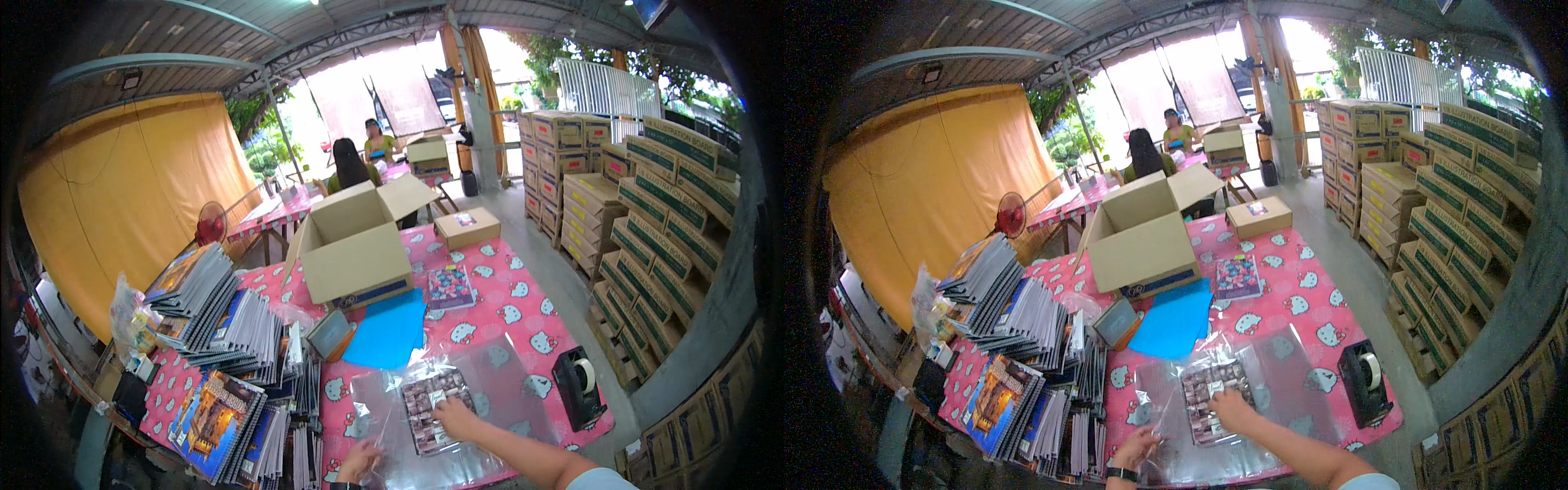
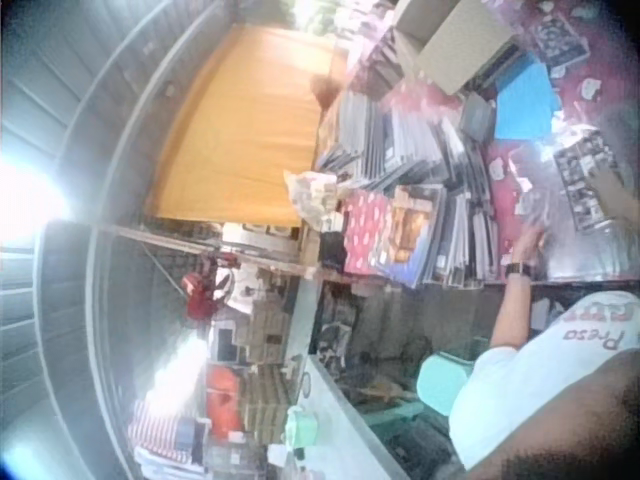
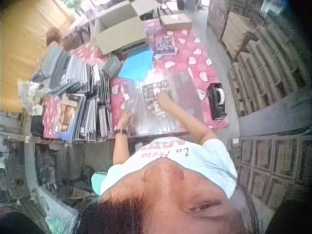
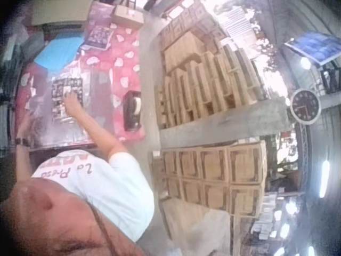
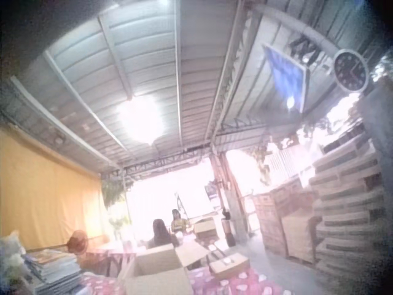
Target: The person packs stacks of books into plastic bags and seals them with tape. The person picks up a stack of books from a larger pile, places them inside a clear plastic bag on a table, folds the excess plastic over, and secures it with pieces of tape from a dispenser.
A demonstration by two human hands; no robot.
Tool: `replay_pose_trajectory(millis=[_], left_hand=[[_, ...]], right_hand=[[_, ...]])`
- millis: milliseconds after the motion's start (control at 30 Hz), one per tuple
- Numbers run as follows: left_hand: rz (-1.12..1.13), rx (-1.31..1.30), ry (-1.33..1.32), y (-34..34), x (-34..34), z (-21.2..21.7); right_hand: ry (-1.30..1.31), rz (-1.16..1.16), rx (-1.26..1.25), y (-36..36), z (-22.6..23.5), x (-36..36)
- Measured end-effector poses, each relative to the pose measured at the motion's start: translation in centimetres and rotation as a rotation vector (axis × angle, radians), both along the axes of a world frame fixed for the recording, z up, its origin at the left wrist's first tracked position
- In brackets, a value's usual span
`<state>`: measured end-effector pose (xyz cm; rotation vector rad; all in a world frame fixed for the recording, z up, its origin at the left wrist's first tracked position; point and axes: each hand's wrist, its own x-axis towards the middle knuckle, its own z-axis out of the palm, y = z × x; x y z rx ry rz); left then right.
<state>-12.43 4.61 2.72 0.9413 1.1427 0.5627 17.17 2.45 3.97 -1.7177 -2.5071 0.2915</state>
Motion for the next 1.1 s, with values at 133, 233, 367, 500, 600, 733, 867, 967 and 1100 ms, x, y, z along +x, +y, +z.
replay_pose_trajectory(millis=[133,233,367,500,600,733,867,967,1100], left_hand=[[0.232,0.277,-0.359,-0.2,6.9,4.3],[-0.025,0.637,0.181,-1.8,14.0,2.5],[-0.184,0.96,0.431,-4.4,17.1,0.3],[-0.155,0.687,0.194,-2.2,12.6,3.3],[-0.104,1.012,0.487,4.0,11.3,0.6],[-0.466,1.059,0.793,14.2,13.3,-2.5],[0.008,1.283,0.785,14.9,13.3,-1.4],[-0.208,1.317,0.903,4.8,15.1,1.6],[-0.517,1.079,0.437,-4.5,10.0,1.6]], right_hand=[[0.708,-0.257,-0.177,2.9,0.5,0.5],[0.766,-0.443,-0.322,3.8,1.2,0.4],[0.549,-0.411,-0.228,4.3,0.4,0.0],[0.686,-0.425,-0.28,4.1,-0.8,2.0],[0.737,-0.42,-0.354,3.9,0.2,1.9],[0.737,-0.368,-0.435,4.4,1.8,0.4],[0.822,-0.371,-0.492,4.3,2.0,0.6],[0.967,-0.457,-0.546,3.5,1.4,4.5],[0.956,-0.424,-0.592,3.7,3.2,2.3]])
